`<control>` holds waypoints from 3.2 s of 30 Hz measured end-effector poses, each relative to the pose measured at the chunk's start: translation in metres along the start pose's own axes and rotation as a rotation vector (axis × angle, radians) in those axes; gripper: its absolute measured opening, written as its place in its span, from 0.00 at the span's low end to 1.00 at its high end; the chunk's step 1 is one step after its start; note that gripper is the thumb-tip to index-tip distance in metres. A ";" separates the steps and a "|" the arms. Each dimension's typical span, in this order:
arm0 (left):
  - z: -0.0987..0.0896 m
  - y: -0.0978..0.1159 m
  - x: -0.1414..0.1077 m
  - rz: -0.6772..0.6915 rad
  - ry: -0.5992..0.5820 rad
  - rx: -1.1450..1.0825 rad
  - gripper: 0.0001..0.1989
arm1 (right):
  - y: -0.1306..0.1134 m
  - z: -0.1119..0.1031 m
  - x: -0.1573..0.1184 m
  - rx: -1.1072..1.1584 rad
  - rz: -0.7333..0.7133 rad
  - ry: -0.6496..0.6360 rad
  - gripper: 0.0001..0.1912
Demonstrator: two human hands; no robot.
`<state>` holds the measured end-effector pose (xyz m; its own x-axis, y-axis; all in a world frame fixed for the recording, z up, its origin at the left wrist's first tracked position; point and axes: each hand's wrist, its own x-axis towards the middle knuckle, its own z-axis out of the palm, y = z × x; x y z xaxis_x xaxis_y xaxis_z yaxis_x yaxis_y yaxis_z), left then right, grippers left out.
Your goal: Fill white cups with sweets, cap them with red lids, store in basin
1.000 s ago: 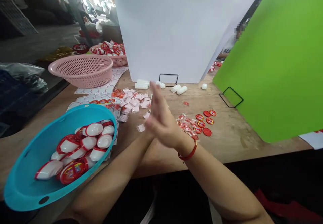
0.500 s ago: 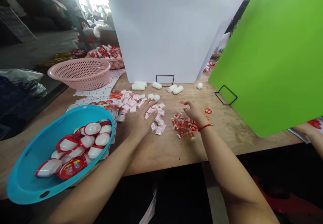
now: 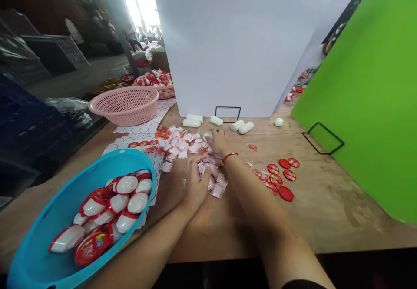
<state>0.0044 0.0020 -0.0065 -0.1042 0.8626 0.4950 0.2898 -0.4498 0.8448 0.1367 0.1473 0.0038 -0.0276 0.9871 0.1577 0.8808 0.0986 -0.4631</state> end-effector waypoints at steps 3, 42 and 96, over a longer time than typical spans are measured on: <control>0.002 -0.007 -0.001 -0.148 0.025 -0.132 0.15 | -0.003 0.010 0.015 0.003 -0.022 -0.059 0.16; -0.007 -0.006 0.023 -0.702 0.317 -0.708 0.28 | -0.001 -0.041 -0.028 0.014 0.030 -0.097 0.23; -0.003 0.015 0.012 -0.816 -0.218 -0.826 0.27 | 0.089 -0.124 -0.129 -0.257 0.451 -0.001 0.19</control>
<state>0.0043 0.0047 0.0124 0.2141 0.9493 -0.2303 -0.4987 0.3089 0.8099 0.2773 0.0131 0.0501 0.3812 0.9245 -0.0092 0.8928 -0.3707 -0.2558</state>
